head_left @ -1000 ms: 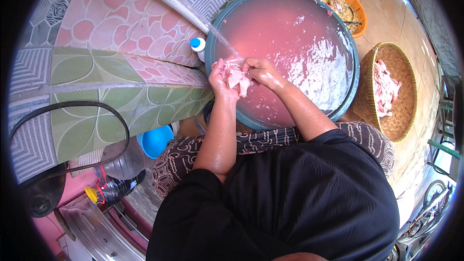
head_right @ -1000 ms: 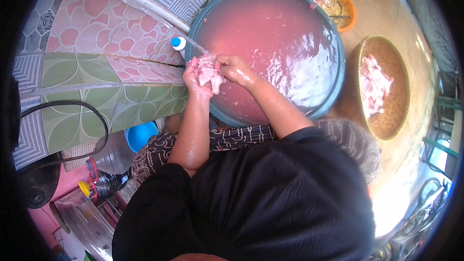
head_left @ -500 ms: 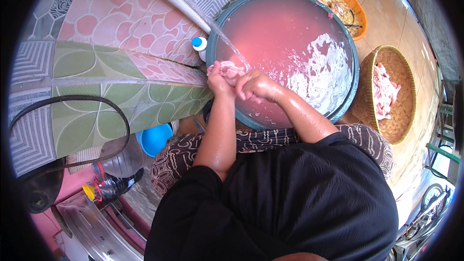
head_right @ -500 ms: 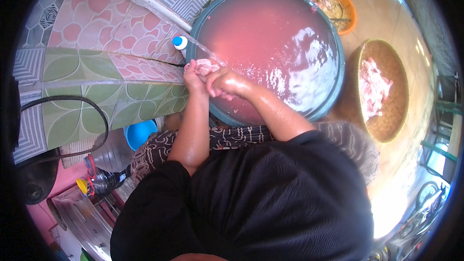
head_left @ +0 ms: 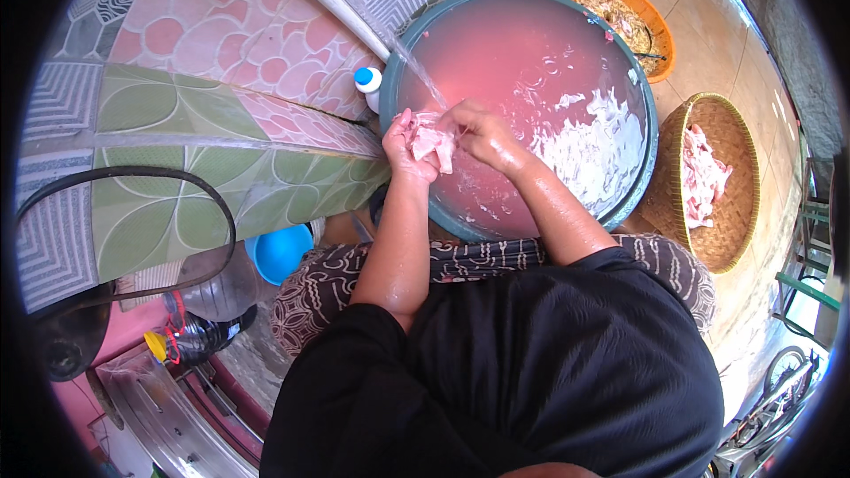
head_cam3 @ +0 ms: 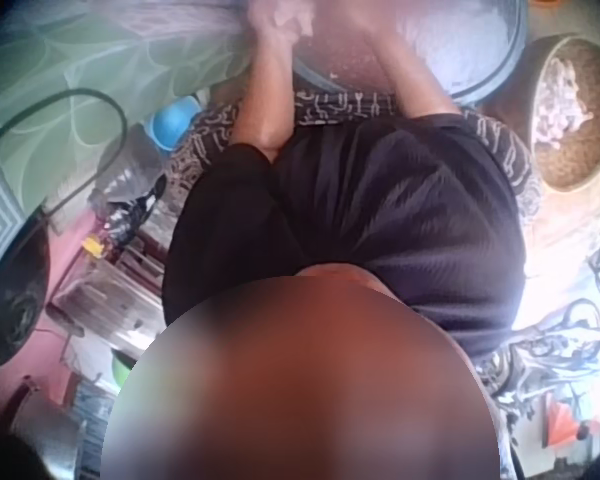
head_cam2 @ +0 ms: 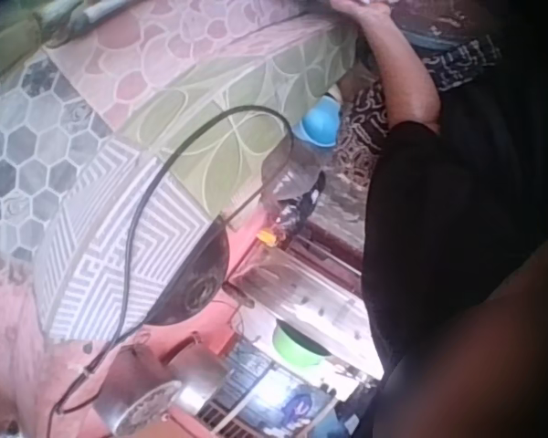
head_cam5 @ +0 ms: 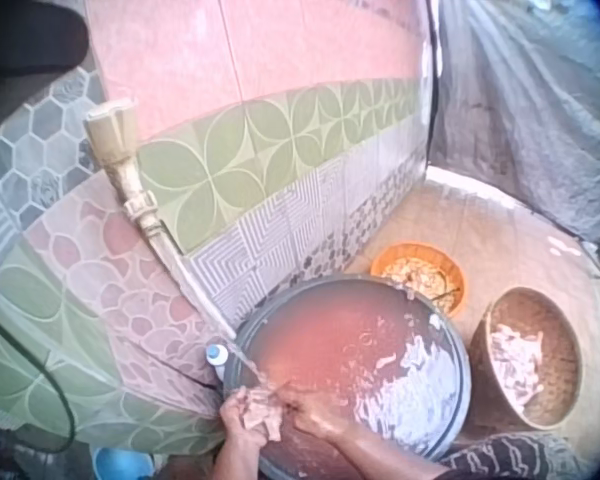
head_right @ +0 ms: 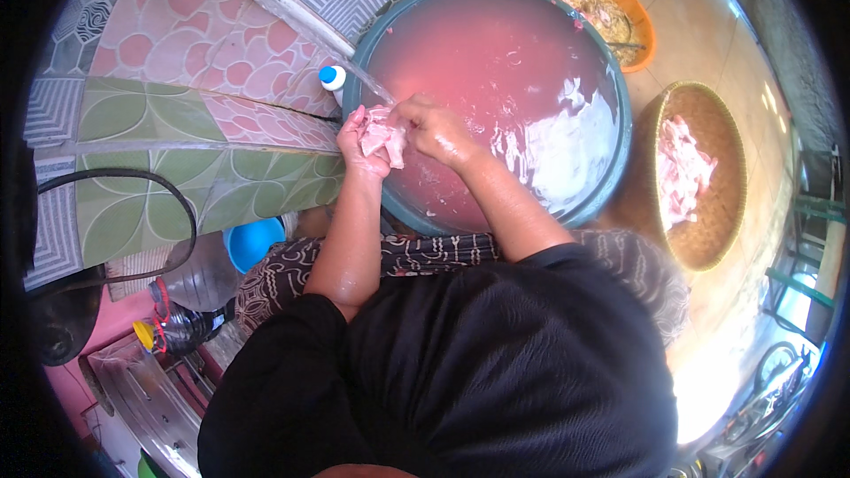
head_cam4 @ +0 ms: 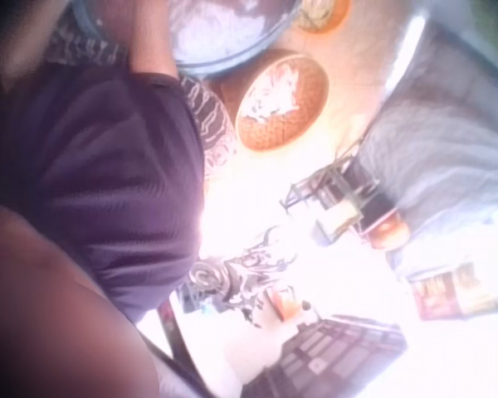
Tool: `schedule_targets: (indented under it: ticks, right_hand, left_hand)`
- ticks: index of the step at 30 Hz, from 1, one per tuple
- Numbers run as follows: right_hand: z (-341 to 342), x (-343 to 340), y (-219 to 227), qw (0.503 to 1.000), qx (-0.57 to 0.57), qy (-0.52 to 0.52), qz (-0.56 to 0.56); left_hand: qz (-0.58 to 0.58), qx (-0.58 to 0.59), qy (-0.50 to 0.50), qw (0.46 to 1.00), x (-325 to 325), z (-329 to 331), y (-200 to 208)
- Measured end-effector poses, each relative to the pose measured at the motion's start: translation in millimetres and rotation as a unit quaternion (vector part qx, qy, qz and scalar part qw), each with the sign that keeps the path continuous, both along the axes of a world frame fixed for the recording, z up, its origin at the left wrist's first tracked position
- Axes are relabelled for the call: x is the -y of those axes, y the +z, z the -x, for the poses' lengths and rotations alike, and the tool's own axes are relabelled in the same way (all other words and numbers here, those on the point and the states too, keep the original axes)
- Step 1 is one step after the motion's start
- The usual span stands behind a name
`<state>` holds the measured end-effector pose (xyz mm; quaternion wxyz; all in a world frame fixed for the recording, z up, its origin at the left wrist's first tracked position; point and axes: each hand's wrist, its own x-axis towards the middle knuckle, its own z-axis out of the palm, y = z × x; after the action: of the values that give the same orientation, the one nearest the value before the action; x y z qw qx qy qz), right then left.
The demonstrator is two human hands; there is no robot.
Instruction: The person washes pieces of raw meat by hand in a large basin filled with pink water. They repeatedly submerge, rub, and squeeze the meat under a running tap to clean it, then transfer the washed pieces into a woven basket nearby.
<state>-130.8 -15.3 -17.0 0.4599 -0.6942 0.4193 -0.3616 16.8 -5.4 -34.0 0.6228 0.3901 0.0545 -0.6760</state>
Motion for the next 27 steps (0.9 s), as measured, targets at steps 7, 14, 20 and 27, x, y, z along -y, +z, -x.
schedule_targets:
  ticks: [7, 14, 20, 27]
  right_hand:
    - [2, -3, -21, 0.998, 0.003, 0.034, -0.059]
    - [16, 10, -6, 0.983, -0.071, -0.029, -0.164]
    - [9, 4, 20, 0.934, 0.066, 0.1, -0.338]
    - [1, 1, -2, 0.891, 0.187, 0.099, -0.402]
  left_hand:
    - [0.088, -0.096, -0.085, 0.988, 0, -13, -11]
    - [0.131, -0.085, -0.084, 0.984, 2, -17, -3]
    - [0.137, -0.041, -0.068, 0.987, 0, -13, 5]
    - [0.171, -0.026, -0.143, 0.974, -2, -5, 22]
